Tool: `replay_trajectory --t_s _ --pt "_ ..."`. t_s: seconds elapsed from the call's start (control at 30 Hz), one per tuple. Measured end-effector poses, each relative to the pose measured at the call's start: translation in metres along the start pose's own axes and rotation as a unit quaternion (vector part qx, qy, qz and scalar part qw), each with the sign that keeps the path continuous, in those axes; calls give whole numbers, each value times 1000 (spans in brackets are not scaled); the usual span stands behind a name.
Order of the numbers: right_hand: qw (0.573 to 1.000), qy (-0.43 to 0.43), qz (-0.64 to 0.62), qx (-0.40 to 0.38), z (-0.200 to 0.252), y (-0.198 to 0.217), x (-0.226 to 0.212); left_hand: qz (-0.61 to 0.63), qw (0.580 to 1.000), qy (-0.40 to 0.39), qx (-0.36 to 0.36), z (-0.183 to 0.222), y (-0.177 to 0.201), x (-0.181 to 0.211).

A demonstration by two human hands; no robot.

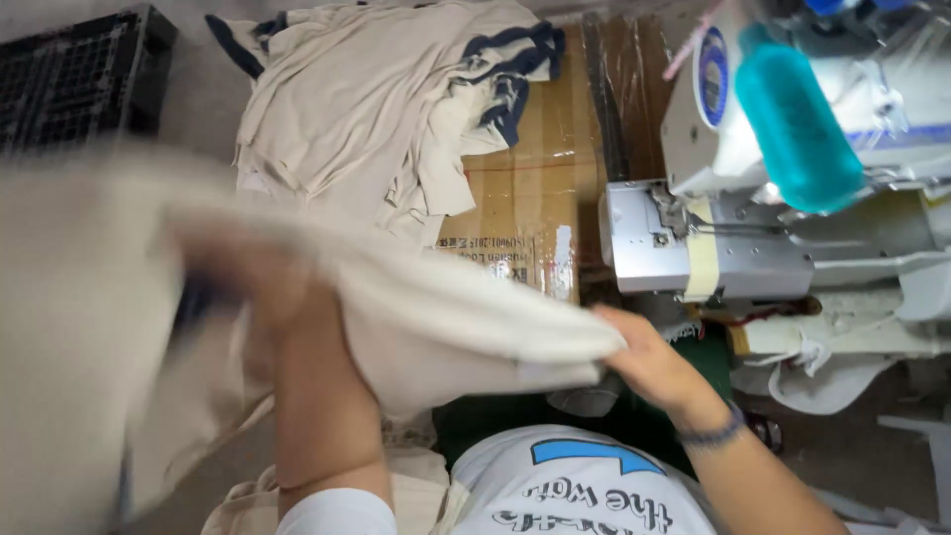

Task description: Inspecting garments for quality and trimming loose threads using snips

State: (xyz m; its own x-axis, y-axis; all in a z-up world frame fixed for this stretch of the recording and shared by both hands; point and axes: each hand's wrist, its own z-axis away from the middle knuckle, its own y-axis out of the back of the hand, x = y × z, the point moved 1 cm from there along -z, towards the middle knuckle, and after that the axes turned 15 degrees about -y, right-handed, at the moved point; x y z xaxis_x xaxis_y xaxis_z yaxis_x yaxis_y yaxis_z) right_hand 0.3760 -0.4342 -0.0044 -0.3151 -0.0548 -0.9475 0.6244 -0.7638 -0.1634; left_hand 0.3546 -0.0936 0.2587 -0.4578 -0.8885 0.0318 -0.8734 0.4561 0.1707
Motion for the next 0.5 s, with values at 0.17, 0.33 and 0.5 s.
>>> replay_trajectory --t_s 0.17,0.33,0.5 --pt "941 -184 -183 219 -55 20 104 -41 885 191 -423 216 -107 -45" --pt "927 -147 -246 243 -64 32 135 178 841 197 -471 230 -90 93" --pt "937 -159 -210 231 -46 13 64 220 873 141 -412 254 -91 135"
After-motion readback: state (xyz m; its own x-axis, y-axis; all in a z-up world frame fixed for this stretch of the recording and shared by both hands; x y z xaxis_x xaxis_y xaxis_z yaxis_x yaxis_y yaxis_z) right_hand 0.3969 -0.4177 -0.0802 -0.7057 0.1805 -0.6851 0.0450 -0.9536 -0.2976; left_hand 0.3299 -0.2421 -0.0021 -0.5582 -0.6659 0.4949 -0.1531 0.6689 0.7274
